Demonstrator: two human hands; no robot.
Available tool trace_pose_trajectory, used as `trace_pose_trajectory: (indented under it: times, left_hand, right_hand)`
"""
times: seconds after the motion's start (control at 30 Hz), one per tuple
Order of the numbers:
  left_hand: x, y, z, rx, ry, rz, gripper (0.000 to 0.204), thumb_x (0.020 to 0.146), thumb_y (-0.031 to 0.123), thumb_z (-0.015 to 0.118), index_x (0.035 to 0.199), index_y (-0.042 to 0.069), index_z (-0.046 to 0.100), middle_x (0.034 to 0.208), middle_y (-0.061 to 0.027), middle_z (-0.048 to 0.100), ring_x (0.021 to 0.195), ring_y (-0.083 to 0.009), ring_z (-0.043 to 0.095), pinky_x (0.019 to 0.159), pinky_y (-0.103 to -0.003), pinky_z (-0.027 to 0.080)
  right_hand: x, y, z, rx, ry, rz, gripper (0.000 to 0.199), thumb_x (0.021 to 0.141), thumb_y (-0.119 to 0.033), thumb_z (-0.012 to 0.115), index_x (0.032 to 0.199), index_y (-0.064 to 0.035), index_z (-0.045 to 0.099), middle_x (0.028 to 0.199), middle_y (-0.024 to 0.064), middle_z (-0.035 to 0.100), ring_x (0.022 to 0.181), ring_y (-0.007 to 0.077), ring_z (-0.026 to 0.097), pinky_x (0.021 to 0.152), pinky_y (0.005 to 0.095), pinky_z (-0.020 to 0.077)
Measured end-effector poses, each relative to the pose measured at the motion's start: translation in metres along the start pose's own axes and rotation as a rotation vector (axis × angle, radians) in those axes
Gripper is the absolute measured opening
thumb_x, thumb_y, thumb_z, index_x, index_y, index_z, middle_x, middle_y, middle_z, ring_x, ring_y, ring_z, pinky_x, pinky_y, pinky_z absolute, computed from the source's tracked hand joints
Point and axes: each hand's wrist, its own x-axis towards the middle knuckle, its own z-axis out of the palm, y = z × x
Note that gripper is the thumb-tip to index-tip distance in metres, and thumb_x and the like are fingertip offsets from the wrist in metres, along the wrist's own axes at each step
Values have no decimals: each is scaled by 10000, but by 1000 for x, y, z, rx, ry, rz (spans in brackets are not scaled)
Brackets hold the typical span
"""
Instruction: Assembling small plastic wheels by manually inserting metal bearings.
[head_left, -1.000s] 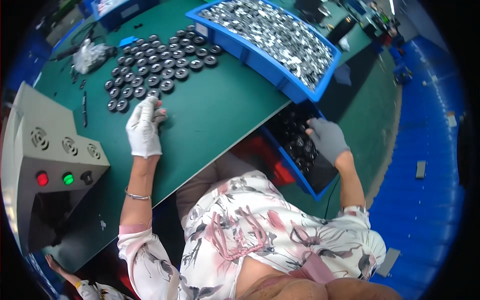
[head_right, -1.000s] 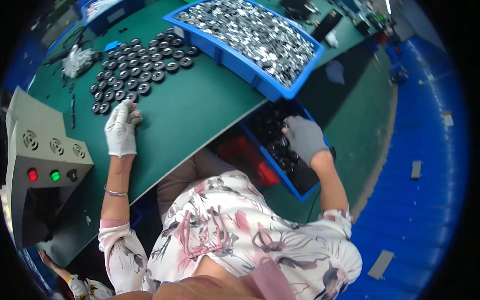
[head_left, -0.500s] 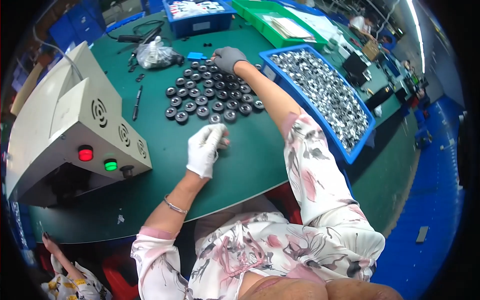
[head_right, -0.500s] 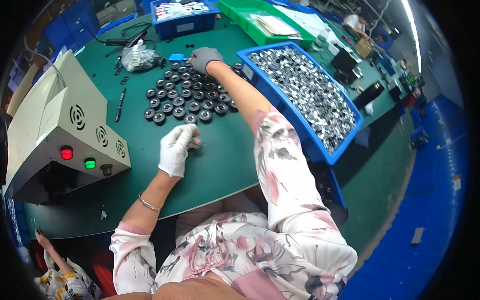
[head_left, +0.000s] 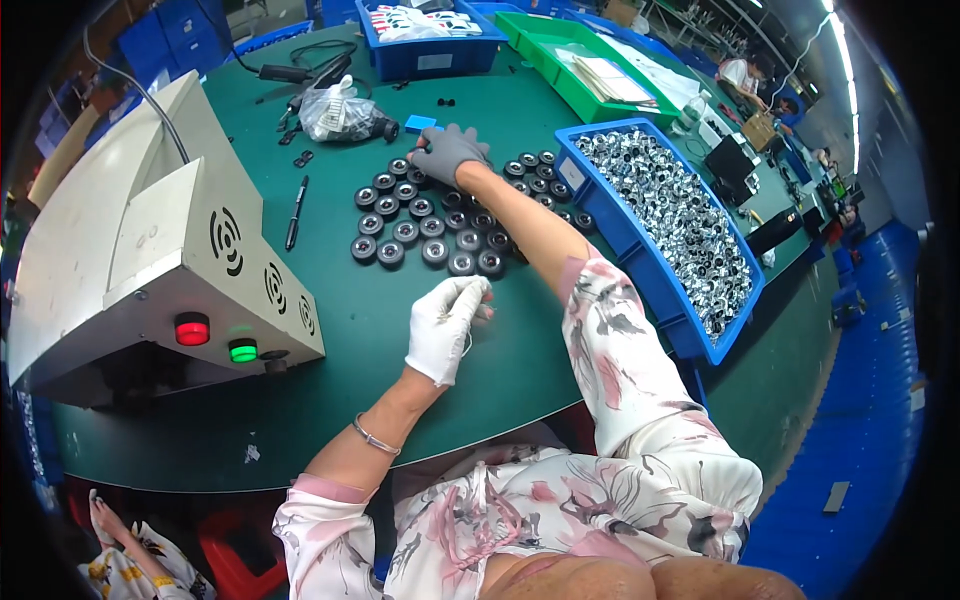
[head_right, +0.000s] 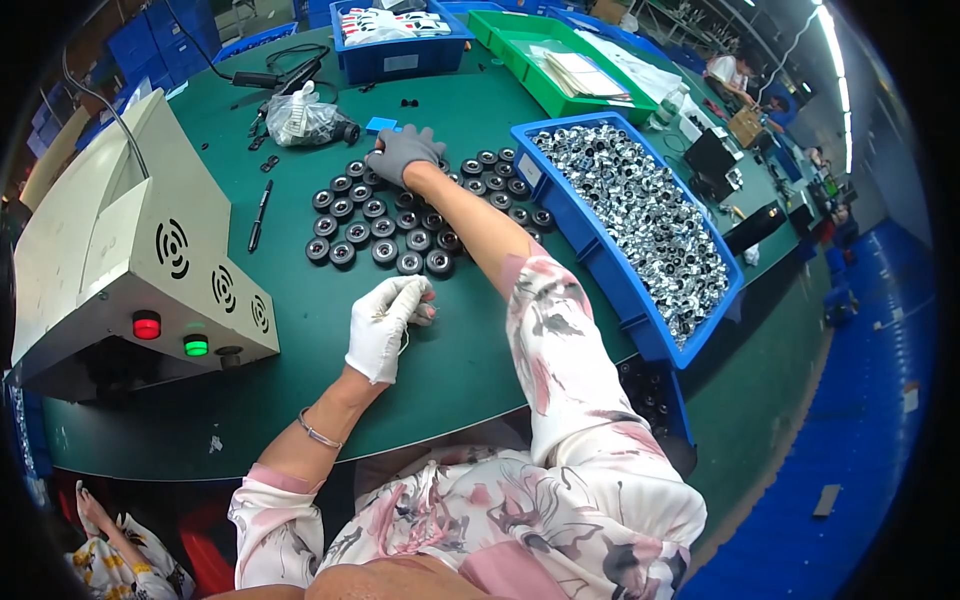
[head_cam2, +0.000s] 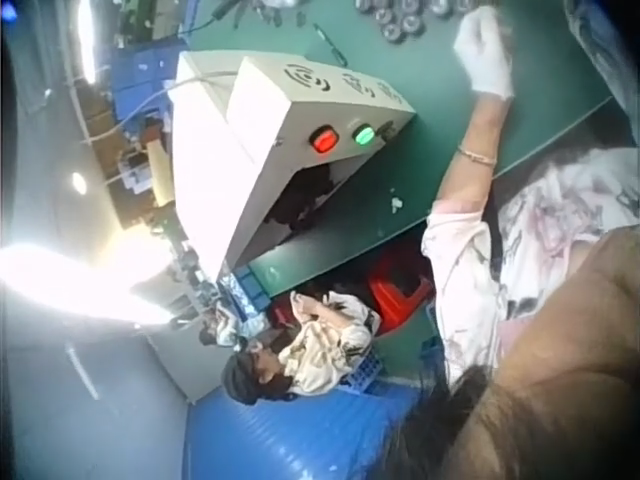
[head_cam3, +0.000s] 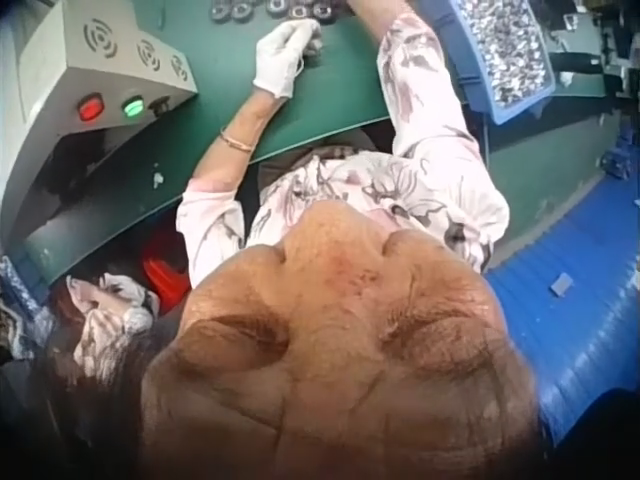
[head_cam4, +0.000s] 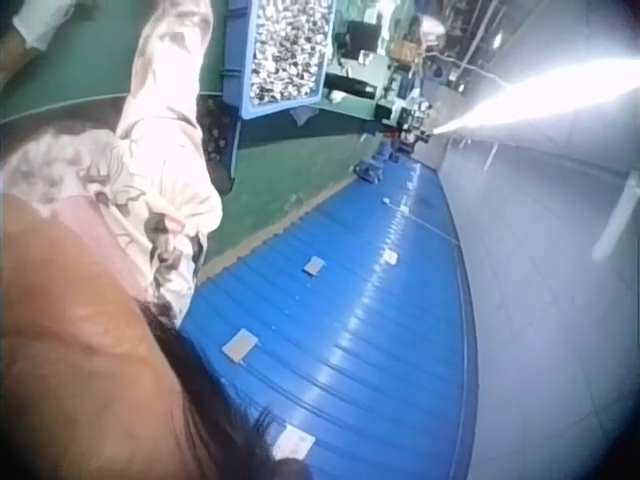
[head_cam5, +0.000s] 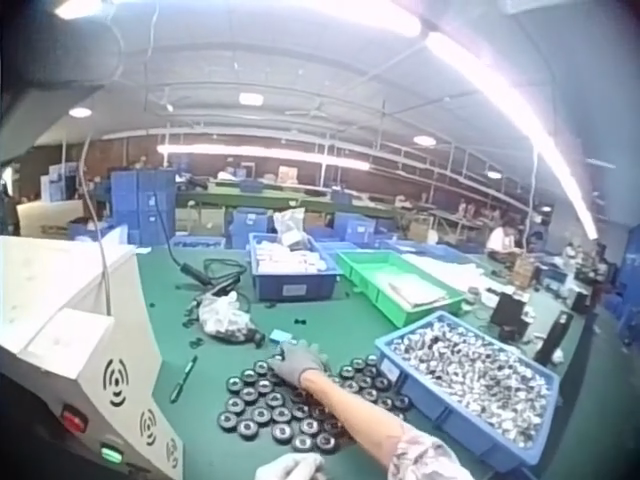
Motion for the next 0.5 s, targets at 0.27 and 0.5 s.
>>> trace_pose_trajectory:
  times: [0.27, 0.5]
  left_hand:
    - [-1, -1, 3, -21, 0, -22, 198, 1012, 160, 625, 1075, -15, 692, 953, -68, 692, 790, -118, 648, 728, -257, 531]
    - [-2, 1, -4, 2, 5, -6, 191, 1010, 164, 629, 1062, -7, 695, 943, -59, 689, 783, -118, 644, 735, -261, 527]
  right_hand:
    - [-6, 41, -29, -43, -33, -149, 385, 906, -408, 593, 1260, -279, 672, 1340, 141, 592, 1274, 422, 505, 1027, 534, 452]
    - [4, 72, -57, -693, -83, -80, 322, 924, -170, 570, 1194, -61, 709, 1264, 182, 677, 1155, 361, 647, 948, 441, 537]
